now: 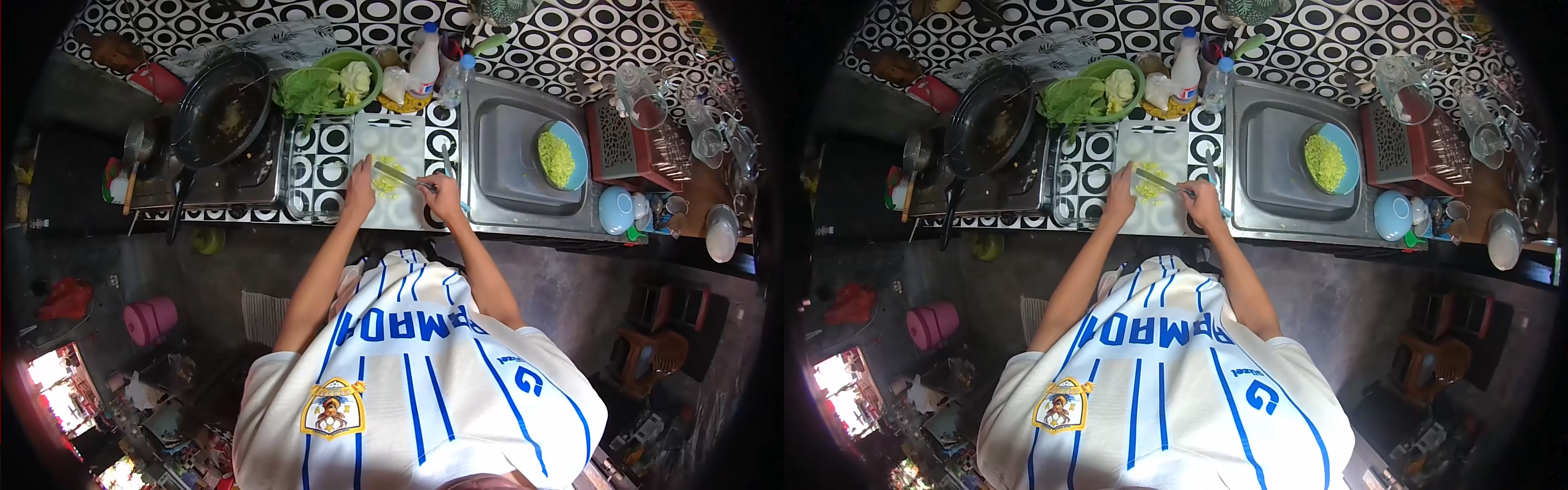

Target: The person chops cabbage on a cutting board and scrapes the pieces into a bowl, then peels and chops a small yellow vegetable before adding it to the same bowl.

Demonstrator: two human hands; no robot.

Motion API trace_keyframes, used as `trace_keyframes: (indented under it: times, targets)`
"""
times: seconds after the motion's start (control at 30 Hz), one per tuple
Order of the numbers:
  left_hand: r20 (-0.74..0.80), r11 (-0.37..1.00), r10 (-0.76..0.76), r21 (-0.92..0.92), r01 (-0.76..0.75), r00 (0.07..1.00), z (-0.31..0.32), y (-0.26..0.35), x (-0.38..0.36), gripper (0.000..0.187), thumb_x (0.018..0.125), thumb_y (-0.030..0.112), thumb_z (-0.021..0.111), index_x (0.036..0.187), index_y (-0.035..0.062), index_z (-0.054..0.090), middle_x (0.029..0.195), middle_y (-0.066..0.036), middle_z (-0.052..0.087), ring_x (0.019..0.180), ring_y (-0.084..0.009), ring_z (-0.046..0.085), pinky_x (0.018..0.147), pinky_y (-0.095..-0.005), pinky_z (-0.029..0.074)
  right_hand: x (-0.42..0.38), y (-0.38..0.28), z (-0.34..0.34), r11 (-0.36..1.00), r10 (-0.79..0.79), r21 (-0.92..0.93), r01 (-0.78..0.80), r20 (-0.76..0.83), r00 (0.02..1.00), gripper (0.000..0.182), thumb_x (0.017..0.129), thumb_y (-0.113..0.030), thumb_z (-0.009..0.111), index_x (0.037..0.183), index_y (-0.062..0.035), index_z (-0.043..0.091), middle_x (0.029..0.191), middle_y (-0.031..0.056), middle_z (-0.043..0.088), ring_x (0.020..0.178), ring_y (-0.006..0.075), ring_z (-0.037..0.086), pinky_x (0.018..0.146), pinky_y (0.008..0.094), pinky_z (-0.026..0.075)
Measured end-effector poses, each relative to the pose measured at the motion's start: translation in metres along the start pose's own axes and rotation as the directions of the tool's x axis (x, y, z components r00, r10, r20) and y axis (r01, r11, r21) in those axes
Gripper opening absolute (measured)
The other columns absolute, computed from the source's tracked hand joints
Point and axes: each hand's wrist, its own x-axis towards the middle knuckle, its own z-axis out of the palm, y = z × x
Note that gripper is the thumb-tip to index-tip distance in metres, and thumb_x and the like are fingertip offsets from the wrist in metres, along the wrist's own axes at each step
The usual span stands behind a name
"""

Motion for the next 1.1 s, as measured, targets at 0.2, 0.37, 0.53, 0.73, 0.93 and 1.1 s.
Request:
trace_keyframes:
  times: [0.2,0.37,0.53,0.73,0.93,1.1]
  targets:
    - [0.085,0.965,-0.040,0.260,0.016,0.996,0.032,-0.017,-0.020,0.059,0.072,-0.012,0.063,0.129,-0.0125,0.049,0.139,-0.034,0.046,0.131,-0.0461,0.045,0.113,-0.0450,0.037,-0.021,0.023,-0.009,0.996,0.092,0.021,-0.091,-0.057,0.994,0.020,0.080,-0.006,0.076,0.099,-0.0014,0.076,0.085,0.0180,0.072,0.073,0.0252,0.069,0.068,0.0337,0.053]
    - [0.135,0.988,-0.133,0.098,0.120,0.982,0.035,-0.008,-0.022,0.059,0.072,0.001,0.078,0.127,-0.0031,0.059,0.140,-0.026,0.053,0.134,-0.0399,0.046,0.113,-0.0443,0.036,-0.034,0.025,-0.024,0.974,0.189,0.143,-0.174,-0.094,0.977,0.021,0.080,-0.006,0.077,0.101,-0.0006,0.076,0.084,0.0171,0.073,0.073,0.0198,0.067,0.069,0.0317,0.052]
    - [0.066,0.998,-0.055,-0.002,0.055,0.996,0.068,-0.008,-0.012,0.064,0.070,0.011,0.083,0.129,0.0021,0.061,0.137,-0.022,0.057,0.132,-0.0367,0.049,0.111,-0.0437,0.039,-0.035,0.029,-0.046,0.978,0.192,0.109,-0.180,-0.118,0.974,0.022,0.080,-0.008,0.078,0.101,-0.0020,0.076,0.084,0.0189,0.072,0.072,0.0240,0.068,0.068,0.0341,0.052]
    - [-0.043,0.985,0.097,-0.139,-0.102,0.994,0.015,0.017,0.009,0.068,0.069,0.007,0.083,0.133,0.0020,0.059,0.125,-0.023,0.064,0.106,-0.0359,0.064,0.088,-0.0391,0.052,-0.001,0.029,-0.079,0.990,-0.068,-0.119,0.078,0.087,0.994,0.021,0.078,-0.006,0.071,0.099,-0.0080,0.077,0.089,0.0163,0.072,0.085,0.0348,0.067,0.077,0.0416,0.053]
    - [0.186,0.968,0.114,-0.240,-0.068,0.976,0.005,-0.001,0.004,0.024,0.079,0.006,0.076,0.103,-0.0005,0.073,0.100,-0.015,0.071,0.088,-0.0309,0.068,0.076,-0.0368,0.053,0.046,0.010,-0.051,0.941,-0.207,-0.192,0.278,0.322,0.924,0.018,0.080,-0.005,0.065,0.093,-0.0108,0.076,0.090,0.0135,0.070,0.090,0.0337,0.066,0.079,0.0436,0.053]
    - [0.089,0.973,0.229,-0.062,-0.225,0.969,0.008,-0.003,0.011,0.013,0.085,0.007,0.069,0.096,0.0003,0.072,0.093,-0.016,0.069,0.088,-0.0351,0.066,0.080,-0.0406,0.051,0.043,0.000,-0.030,0.931,-0.169,-0.262,0.253,0.306,0.937,0.020,0.081,-0.004,0.061,0.092,-0.0116,0.076,0.086,0.0138,0.069,0.089,0.0341,0.065,0.078,0.0458,0.053]
